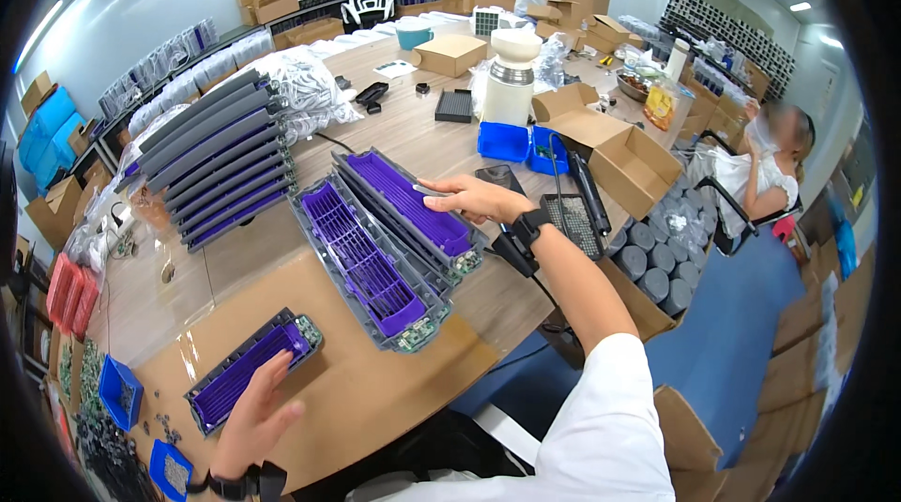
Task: The person unpacks purple electronic components from a cardboard box and places them on a workbench. They then use a screwdriver to fasten screws into the components, working through a stack of units one by one. The person also handles small metal fasteners from blue bins and stacks the finished units.
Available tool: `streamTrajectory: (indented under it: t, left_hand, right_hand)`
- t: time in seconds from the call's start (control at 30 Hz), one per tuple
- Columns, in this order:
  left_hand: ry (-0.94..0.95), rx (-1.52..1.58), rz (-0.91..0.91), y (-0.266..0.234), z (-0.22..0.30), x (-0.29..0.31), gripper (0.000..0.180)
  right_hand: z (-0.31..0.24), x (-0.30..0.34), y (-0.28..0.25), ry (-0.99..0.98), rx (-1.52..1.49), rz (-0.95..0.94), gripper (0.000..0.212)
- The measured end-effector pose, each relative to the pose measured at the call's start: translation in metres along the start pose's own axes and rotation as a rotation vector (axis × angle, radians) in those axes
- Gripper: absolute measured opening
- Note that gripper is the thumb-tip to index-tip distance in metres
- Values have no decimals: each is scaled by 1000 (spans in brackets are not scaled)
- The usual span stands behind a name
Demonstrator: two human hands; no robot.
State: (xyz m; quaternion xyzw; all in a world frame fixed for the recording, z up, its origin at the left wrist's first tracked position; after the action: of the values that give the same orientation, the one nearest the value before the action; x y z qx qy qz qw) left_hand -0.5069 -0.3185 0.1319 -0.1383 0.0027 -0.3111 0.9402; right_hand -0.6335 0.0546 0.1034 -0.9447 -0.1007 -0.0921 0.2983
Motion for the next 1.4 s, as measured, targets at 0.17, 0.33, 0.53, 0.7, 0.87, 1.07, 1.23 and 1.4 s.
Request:
streamTrajectory:
  t: [0.17,0.33,0.53,0.7,0.87,1.07,1.23,1.4]
  left_hand:
    - [-280,427,2,34,-8,-54,59]
    - [-297,513,101,72,1,-96,43]
    - [-83,714,409,61,-15,-119,23]
    - [-106,459,430,66,-21,-142,39]
    - [68,528,504,65,-5,-137,88]
    - [-318,937,385,77,-11,-128,88]
    - [-272,927,382,69,-20,-134,77]
    - [-134,1031,324,55,-11,-157,69]
  right_hand:
    - [7,11,7,9,-68,80,74]
    - [35,-4,16,26,-177,-65,67]
    - [7,10,29,-34,-400,-31,62]
    - [5,8,27,-59,-362,22,72]
    - [-2,10,36,-79,-355,-1,76]
    - [-3,21,42,-60,-375,-11,84]
    - [-12,21,51,-20,-432,-47,89]
    - [-28,11,33,-34,-424,21,74]
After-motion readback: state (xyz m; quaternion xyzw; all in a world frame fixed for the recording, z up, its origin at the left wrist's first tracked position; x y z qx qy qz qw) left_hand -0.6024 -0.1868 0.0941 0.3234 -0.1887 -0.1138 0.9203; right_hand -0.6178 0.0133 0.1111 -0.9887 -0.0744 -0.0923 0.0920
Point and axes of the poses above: each hand's wrist, its own x-axis away from the middle knuckle, its own y-axis out of the palm, z = x × y, the point moved 10 cm from there along -x, towards the middle knuckle, and after that the axes turned 11 degrees about x, right-handed, at the moved point
